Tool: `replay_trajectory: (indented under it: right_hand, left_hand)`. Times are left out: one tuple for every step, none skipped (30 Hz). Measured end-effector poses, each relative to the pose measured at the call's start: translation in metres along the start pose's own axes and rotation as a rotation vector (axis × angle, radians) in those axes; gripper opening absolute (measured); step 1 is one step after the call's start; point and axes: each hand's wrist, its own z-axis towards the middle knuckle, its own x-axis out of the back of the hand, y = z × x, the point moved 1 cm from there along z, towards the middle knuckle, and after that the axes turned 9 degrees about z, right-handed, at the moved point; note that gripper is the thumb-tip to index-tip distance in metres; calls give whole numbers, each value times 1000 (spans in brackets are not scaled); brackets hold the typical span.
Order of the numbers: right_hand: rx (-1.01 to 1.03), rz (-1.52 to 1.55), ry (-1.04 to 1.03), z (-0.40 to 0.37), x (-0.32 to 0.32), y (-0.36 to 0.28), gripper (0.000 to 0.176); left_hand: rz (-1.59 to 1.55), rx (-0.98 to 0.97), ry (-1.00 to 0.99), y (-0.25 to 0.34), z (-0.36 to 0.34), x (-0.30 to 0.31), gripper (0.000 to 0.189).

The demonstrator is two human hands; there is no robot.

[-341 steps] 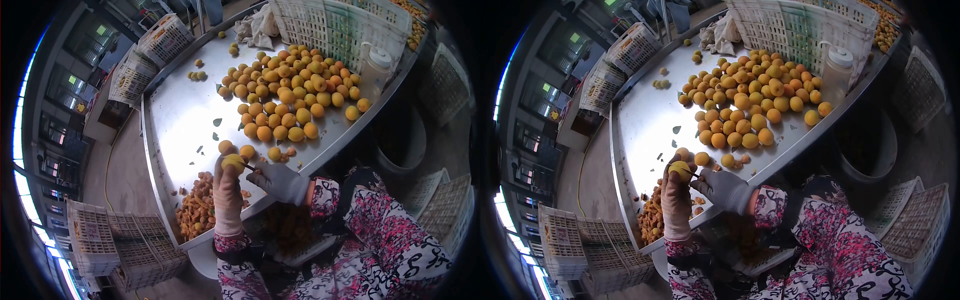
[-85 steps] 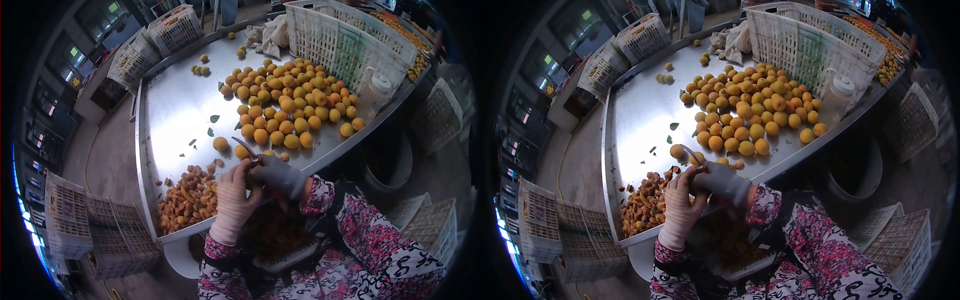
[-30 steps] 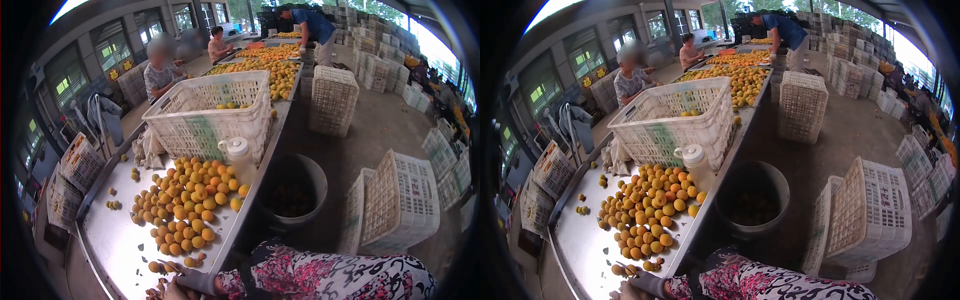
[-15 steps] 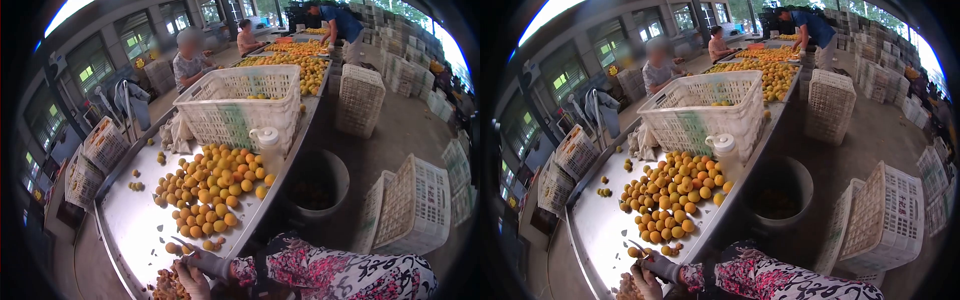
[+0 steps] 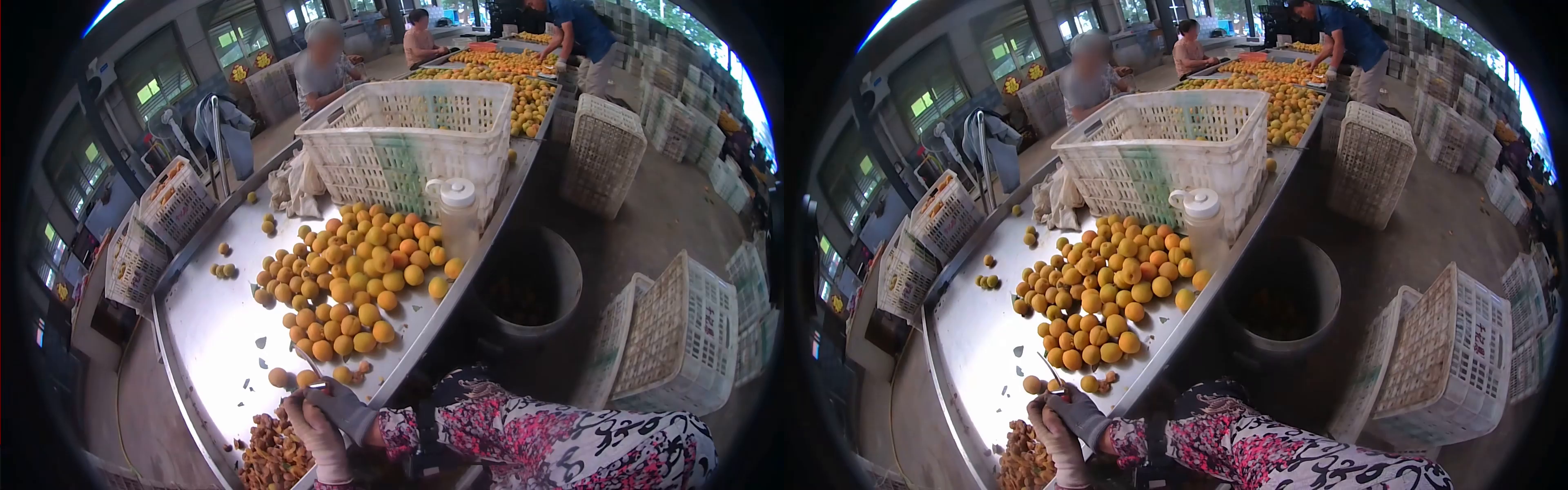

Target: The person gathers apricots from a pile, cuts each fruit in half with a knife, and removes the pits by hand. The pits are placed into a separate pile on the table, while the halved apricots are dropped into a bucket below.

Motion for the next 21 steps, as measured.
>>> replay_trajectory:
  right_hand:
    - [-6,3,1,2,1,5,44]
    - [7,-42,7,6,2,11,45]
    - [24,-91,15,9,3,13,45]
    - [74,-126,26,10,2,16,45]
    - [71,-126,25,11,2,18,45]
    - [45,-120,16,9,0,15,43]
    - [24,-116,9,7,-2,11,41]
    - [50,-259,-60,3,-4,3,35]
    - [89,-410,-118,2,-3,-11,30]
    - [62,-348,-111,19,2,13,30]
    - [110,-367,-248,29,4,14,33]
    - [-103,-274,-218,-1,-10,-33,33]
    - [-127,-252,-220,10,-6,-23,33]
    - [-172,-260,-260,15,-1,-24,41]
    - [-224,-266,-305,19,1,-24,49]
    - [-217,-269,-295,28,8,-14,49]
    - [-194,-334,-327,38,15,-4,50]
    - [-171,-397,-362,38,15,-9,52]
    - [-170,-396,-359,35,14,-11,52]
    - [-181,-369,-328,30,14,-12,51]
    - [-191,-343,-296,22,12,-22,51]
  left_hand:
    - [5,5,1,1,-2,0,23]
    - [-25,47,7,4,-3,1,23]
    - [-61,89,12,8,-5,-1,22]
    - [-87,135,6,5,-4,1,22]
    - [-86,136,8,7,-5,3,22]
    - [-82,137,8,9,-7,6,24]
    - [-83,134,5,10,-7,6,25]
    - [-48,74,16,-6,-8,14,29]
    - [-28,6,17,-25,-5,19,33]
    - [-91,-13,-66,-11,-7,17,43]
    - [-35,-122,-114,-9,-5,19,50]
    - [-121,-53,-137,-5,-8,17,42]
    - [74,16,-213,-6,-5,31,45]
    - [109,1,-184,-5,-6,29,49]
    - [186,120,-247,10,-7,33,48]
    - [202,148,-271,16,-10,33,47]
    - [219,178,-291,19,-12,33,45]
    - [218,176,-294,22,-13,34,45]
    - [217,175,-338,24,-13,34,45]
    - [215,173,-382,25,-12,32,44]
    - [214,171,-386,23,-12,30,44]
